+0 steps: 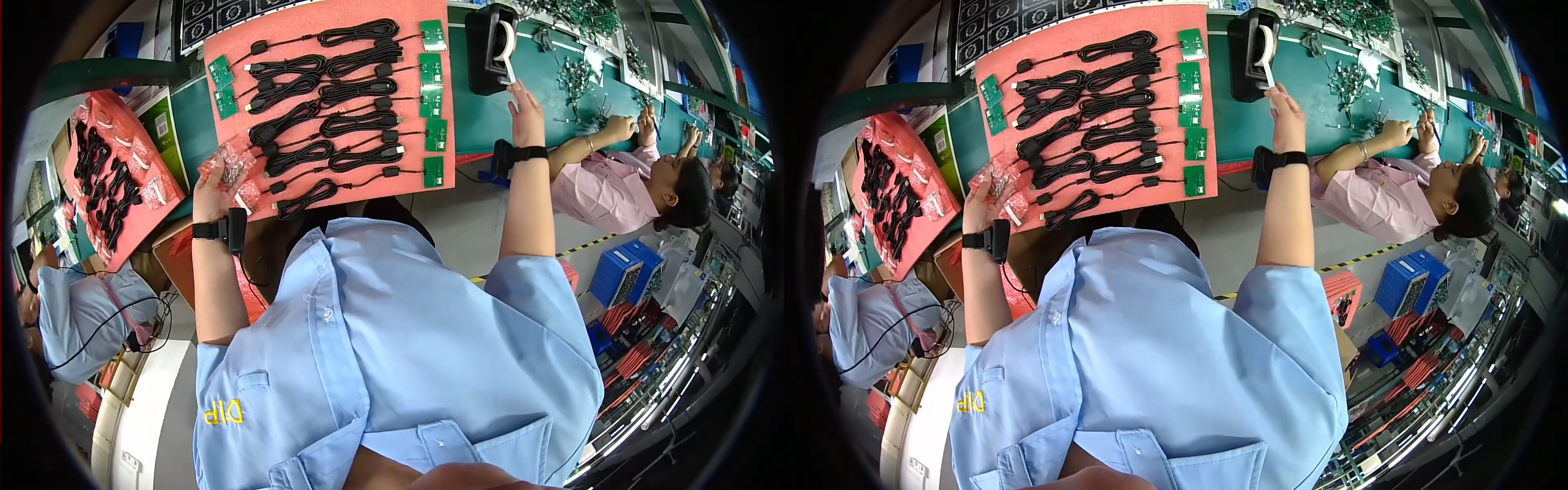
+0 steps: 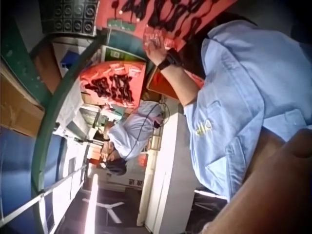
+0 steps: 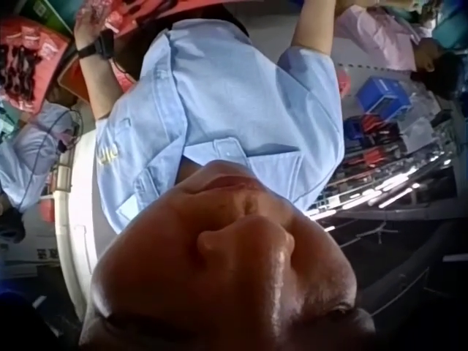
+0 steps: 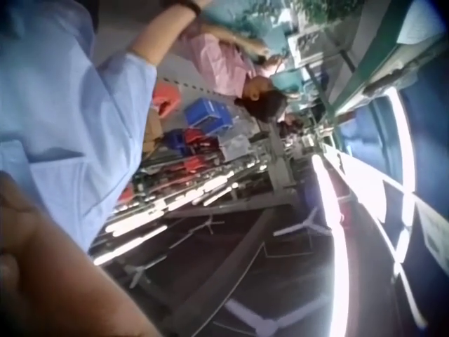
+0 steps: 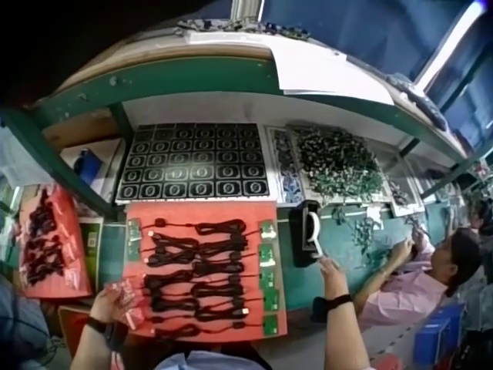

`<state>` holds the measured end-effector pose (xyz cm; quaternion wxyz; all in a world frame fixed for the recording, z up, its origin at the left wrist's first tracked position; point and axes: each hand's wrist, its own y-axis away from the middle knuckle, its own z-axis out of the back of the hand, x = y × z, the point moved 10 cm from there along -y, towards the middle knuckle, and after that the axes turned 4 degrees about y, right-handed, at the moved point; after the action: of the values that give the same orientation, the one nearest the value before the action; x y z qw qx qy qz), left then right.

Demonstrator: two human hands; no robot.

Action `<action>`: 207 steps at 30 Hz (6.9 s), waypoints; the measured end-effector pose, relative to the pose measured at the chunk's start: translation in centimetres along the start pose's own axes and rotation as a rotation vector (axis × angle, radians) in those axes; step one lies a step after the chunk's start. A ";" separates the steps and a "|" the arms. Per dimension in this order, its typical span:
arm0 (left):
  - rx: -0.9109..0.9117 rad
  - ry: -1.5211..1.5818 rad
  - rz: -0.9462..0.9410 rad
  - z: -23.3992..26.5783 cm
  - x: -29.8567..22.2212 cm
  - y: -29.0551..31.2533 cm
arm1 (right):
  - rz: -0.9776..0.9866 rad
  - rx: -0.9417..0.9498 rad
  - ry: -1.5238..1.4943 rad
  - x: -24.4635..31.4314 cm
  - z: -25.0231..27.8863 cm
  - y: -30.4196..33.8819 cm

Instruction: The person picks up a circuit board and a small bag of screws, places them into a bubble wrap sleeve, and seals it with tape. They then place the wrapped package onto a pink foam mat and repeat the process.

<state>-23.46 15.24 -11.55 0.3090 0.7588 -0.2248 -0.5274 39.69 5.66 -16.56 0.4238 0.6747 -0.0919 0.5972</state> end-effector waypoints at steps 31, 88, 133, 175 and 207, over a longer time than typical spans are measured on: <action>0.166 0.195 -0.176 1.3 1.7 4.9 | 0.151 0.868 0.459 -5.6 -42.9 31.3; -0.036 -0.281 -0.398 9.2 -5.6 3.8 | 0.556 0.884 0.455 0.9 -44.9 24.5; 0.335 0.423 -0.035 -3.9 -3.5 -0.1 | 0.404 1.129 0.737 0.6 -48.3 24.0; 0.016 -0.036 -0.040 -4.6 -2.1 -3.0 | -0.068 -0.003 0.289 2.1 -1.1 -2.8; 0.243 0.063 -0.170 -4.3 0.6 3.0 | 0.200 0.750 0.240 -0.3 -39.5 28.7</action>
<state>-19.27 13.69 -8.79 0.1758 0.8232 -0.2120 -0.4964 -7.24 14.59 -6.43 0.0958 0.6959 0.1171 0.7020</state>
